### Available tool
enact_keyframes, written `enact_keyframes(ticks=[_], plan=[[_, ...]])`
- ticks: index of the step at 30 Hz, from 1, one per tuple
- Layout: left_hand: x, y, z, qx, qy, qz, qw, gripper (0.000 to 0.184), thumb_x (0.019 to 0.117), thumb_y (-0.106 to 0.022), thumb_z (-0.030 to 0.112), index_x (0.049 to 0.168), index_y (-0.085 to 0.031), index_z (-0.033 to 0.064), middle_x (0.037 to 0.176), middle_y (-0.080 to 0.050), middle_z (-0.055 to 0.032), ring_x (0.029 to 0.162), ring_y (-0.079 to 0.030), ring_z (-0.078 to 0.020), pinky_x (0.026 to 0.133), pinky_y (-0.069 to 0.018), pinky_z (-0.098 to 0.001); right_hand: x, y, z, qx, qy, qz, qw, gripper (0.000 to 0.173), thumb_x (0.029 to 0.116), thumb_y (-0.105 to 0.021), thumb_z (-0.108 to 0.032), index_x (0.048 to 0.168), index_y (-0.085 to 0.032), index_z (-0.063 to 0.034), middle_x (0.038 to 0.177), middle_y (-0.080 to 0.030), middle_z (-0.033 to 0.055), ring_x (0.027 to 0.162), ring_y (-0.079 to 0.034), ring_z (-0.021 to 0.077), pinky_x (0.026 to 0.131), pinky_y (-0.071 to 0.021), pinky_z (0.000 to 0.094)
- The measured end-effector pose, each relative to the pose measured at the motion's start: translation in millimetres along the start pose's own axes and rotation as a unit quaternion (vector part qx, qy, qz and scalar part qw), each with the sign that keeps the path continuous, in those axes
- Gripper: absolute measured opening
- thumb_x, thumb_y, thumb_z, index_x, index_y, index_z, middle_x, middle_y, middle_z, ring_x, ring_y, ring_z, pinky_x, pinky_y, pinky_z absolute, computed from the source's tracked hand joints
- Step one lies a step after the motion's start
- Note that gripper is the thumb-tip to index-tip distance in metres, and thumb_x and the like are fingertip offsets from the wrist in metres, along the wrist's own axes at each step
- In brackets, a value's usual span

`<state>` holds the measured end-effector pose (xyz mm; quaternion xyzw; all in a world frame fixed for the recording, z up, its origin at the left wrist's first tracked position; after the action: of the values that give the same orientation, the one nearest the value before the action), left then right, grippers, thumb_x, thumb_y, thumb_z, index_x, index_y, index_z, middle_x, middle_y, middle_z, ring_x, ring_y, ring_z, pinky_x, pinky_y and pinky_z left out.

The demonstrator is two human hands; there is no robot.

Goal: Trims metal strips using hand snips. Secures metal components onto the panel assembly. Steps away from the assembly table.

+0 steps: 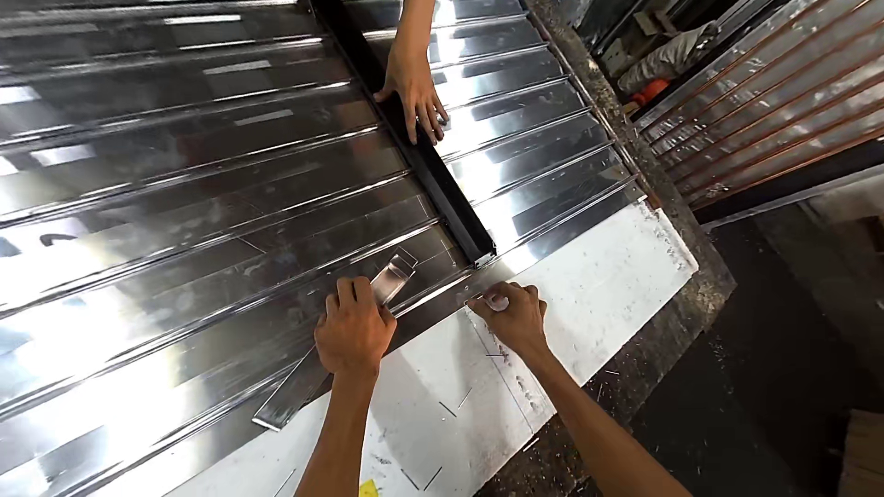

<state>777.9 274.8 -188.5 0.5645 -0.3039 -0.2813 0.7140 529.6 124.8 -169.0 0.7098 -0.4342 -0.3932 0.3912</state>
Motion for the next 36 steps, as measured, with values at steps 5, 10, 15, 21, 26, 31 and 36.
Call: enact_keyframes(ticks=[5, 10, 15, 21, 26, 31, 36], plan=[[-1, -1, 1, -0.002, 0.000, -0.010, 1.000, 0.031, 0.0833, -0.065, 0.024, 0.107, -0.061, 0.0045, 0.109, -0.062, -0.0173, 0.090, -0.066, -0.0398, 0.056, -0.0496, -0.0524, 14, -8, -2, -0.066, -0.025, -0.024, 0.997, 0.038, 0.0776, -0.080, -0.062, 0.084, -0.073, -0.0250, 0.083, -0.067, -0.0046, 0.100, -0.059, 0.0251, 0.090, -0.0384, 0.0554], [2, 0, 1, -0.006, 0.005, 0.008, 1.000, 0.031, 0.0835, -0.062, 0.024, 0.107, -0.062, 0.0039, 0.109, -0.063, -0.0183, 0.090, -0.066, -0.0411, 0.055, -0.0488, -0.0535, 28, -13, 2, -0.074, -0.045, -0.069, 0.994, 0.044, 0.0733, -0.082, -0.065, 0.083, -0.073, -0.0239, 0.082, -0.069, -0.0013, 0.099, -0.062, 0.0286, 0.084, -0.0404, 0.0605], [-1, -1, 1, 0.002, 0.005, 0.009, 1.000, 0.028, 0.0852, -0.060, 0.021, 0.106, -0.059, 0.0032, 0.108, -0.062, -0.0179, 0.092, -0.066, -0.0412, 0.056, -0.0483, -0.0531, 23, -11, -3, -0.085, -0.021, -0.057, 0.995, 0.040, 0.0765, -0.082, -0.062, 0.083, -0.072, -0.0238, 0.080, -0.067, -0.0001, 0.097, -0.060, 0.0302, 0.081, -0.0395, 0.0591], [-1, 3, 1, 0.002, -0.001, 0.017, 1.000, 0.025, 0.0873, -0.060, 0.020, 0.106, -0.061, 0.0029, 0.107, -0.063, -0.0184, 0.089, -0.066, -0.0404, 0.056, -0.0492, -0.0526, 21, -17, 4, -0.053, -0.028, -0.057, 0.997, 0.048, 0.0720, -0.080, -0.070, 0.083, -0.070, -0.0247, 0.080, -0.064, -0.0035, 0.101, -0.057, 0.0267, 0.091, -0.0351, 0.0595], [0, -2, -1, 0.007, 0.013, 0.001, 1.000, 0.027, 0.0882, -0.057, 0.022, 0.108, -0.059, 0.0042, 0.110, -0.062, -0.0178, 0.092, -0.066, -0.0400, 0.056, -0.0482, -0.0529, 24, -17, 0, -0.079, -0.036, -0.050, 0.995, 0.047, 0.0716, -0.081, -0.069, 0.081, -0.070, -0.0246, 0.081, -0.066, -0.0035, 0.101, -0.059, 0.0261, 0.091, -0.0353, 0.0587], [1, 4, 4, 0.005, 0.001, 0.011, 1.000, 0.027, 0.0874, -0.059, 0.022, 0.107, -0.058, 0.0027, 0.109, -0.062, -0.0185, 0.092, -0.066, -0.0409, 0.056, -0.0492, -0.0533, 15, -13, 7, -0.016, 0.005, -0.014, 1.000, 0.045, 0.0779, -0.077, -0.067, 0.092, -0.072, -0.0239, 0.085, -0.065, -0.0018, 0.104, -0.057, 0.0287, 0.095, -0.0356, 0.0628], [0, 2, 1, 0.007, 0.009, -0.002, 1.000, 0.029, 0.0850, -0.062, 0.023, 0.107, -0.059, 0.0048, 0.109, -0.062, -0.0172, 0.092, -0.066, -0.0398, 0.057, -0.0490, -0.0534, 24, -14, 16, 0.002, -0.041, -0.046, 0.998, 0.031, 0.0900, -0.071, -0.054, 0.095, -0.073, -0.0235, 0.076, -0.067, -0.0041, 0.100, -0.062, 0.0247, 0.097, -0.0344, 0.0625]])
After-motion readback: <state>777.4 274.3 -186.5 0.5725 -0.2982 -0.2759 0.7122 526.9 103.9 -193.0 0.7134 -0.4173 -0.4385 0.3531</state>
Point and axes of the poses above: each hand's wrist, its own x-axis towards the middle knuckle, its own y-axis out of the back of the hand, z = x × y, the point moved 10 cm from there along x, towards the middle knuckle
